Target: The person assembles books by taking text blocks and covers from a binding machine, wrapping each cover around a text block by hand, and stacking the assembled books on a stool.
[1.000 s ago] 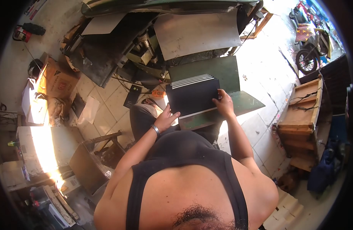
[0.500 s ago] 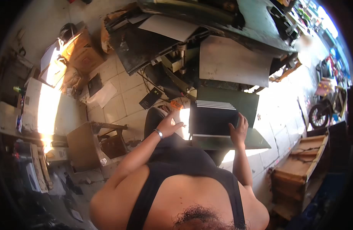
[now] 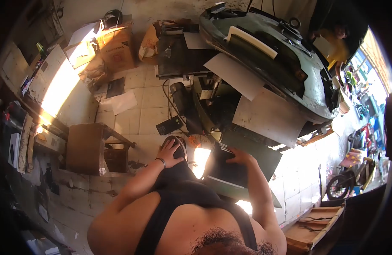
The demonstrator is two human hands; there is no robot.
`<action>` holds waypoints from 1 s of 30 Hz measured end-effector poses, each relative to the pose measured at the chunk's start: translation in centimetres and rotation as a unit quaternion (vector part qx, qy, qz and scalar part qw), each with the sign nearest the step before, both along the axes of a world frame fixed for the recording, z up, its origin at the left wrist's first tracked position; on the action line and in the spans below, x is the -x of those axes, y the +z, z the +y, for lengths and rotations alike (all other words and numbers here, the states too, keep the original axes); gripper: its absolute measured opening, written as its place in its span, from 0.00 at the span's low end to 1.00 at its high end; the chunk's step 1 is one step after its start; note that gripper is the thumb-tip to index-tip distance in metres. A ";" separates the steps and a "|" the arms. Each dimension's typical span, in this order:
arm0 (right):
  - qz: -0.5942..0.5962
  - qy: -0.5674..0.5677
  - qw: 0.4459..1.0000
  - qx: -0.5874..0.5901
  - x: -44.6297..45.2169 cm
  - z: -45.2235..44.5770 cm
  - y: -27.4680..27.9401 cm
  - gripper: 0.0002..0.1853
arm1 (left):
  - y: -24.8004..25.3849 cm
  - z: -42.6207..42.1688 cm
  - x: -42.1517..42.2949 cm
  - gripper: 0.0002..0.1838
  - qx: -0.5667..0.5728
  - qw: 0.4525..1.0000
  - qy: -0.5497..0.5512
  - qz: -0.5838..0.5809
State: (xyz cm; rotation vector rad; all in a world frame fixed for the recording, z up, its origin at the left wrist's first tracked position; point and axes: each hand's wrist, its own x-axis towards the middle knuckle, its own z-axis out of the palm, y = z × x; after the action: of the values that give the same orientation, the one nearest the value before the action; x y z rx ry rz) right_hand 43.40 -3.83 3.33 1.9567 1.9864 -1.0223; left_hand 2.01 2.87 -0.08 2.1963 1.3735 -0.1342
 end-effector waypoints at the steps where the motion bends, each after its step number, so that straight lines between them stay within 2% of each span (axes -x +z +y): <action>1: 0.007 -0.011 1.000 -0.008 0.0 -0.3 -0.2 0.59 | -0.1 0.0 0.1 0.50 -0.002 1.000 0.000 -0.005; 4: 0.039 -0.010 0.999 -0.013 -0.1 -0.4 0.1 0.60 | 0.2 0.1 0.0 0.50 0.002 1.000 -0.001 -0.011; 8: 0.020 0.002 1.000 0.015 0.1 -0.2 1.0 0.58 | 0.5 0.2 -0.4 0.49 0.003 1.000 -0.010 -0.007; 11: -0.001 0.018 1.000 -0.007 -0.3 -0.2 0.1 0.58 | 0.7 0.1 -0.5 0.49 -0.001 1.000 -0.004 -0.003; 17: 0.043 -0.016 0.999 0.005 -0.1 -0.2 0.1 0.60 | 1.0 -0.1 -0.2 0.49 0.004 1.000 0.003 -0.010; 26: 0.006 -0.013 1.000 -0.005 0.3 -0.3 0.3 0.60 | 1.0 0.1 -0.3 0.49 0.002 1.000 0.000 -0.008; 29: 0.037 -0.032 0.999 -0.001 0.5 -0.5 0.8 0.59 | 0.6 0.0 -0.1 0.49 -0.003 1.000 -0.002 -0.009; 30: 0.057 -0.080 0.995 -0.026 0.3 -0.7 0.1 0.58 | 0.6 0.2 -0.2 0.49 -0.006 1.000 -0.006 -0.010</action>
State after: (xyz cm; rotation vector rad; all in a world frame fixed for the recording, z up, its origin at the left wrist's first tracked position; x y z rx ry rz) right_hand 43.13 -4.49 3.45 2.1613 1.9583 -1.1538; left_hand 2.19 3.03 0.53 2.2098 1.3548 -0.1090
